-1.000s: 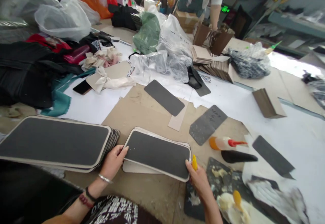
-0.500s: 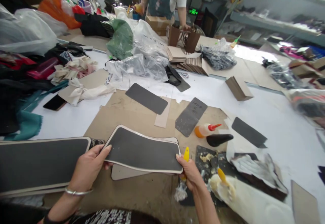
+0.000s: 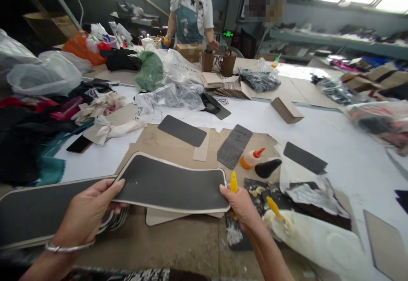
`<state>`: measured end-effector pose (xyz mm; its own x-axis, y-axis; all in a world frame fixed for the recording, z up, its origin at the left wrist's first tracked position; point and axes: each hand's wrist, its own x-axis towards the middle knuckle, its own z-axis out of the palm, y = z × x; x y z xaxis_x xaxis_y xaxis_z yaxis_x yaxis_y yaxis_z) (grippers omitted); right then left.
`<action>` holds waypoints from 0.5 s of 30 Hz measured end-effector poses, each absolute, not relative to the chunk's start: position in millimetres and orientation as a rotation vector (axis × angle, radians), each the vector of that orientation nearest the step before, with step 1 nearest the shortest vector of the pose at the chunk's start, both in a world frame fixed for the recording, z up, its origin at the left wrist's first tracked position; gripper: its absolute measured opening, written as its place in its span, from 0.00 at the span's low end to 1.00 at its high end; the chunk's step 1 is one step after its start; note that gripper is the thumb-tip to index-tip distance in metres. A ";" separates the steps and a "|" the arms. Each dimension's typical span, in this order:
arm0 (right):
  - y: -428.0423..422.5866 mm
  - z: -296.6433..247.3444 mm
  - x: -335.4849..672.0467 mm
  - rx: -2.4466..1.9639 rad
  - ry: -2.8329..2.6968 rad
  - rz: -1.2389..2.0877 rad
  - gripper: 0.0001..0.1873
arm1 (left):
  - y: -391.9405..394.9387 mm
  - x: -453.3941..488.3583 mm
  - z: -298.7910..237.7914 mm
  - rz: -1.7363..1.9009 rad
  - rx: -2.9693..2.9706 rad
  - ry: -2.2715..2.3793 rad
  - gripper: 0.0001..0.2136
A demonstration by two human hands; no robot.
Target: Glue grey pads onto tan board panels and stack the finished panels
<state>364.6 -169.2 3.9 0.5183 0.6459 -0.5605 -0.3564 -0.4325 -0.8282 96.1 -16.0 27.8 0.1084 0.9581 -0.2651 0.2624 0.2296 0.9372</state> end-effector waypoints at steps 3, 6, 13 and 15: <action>-174.3 16.6 362.5 -1.648 -0.300 1.116 0.20 | -23.2 89.2 32.6 0.818 1.206 1.379 0.16; -177.5 21.3 358.6 -1.622 -0.398 1.075 0.20 | -31.0 82.9 35.2 0.865 1.135 1.382 0.18; -165.7 9.4 337.6 -1.658 -0.595 1.022 0.21 | -47.8 53.3 32.9 1.037 1.020 1.453 0.21; -162.9 -2.3 335.9 -1.769 -0.720 0.961 0.23 | -53.5 41.9 31.4 1.083 0.968 1.473 0.21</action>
<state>335.9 -162.9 -2.3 0.5150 0.8074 -0.2878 0.0490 -0.3630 -0.9305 41.9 -53.5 31.4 -0.1539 0.9521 -0.2642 0.0321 0.2720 0.9618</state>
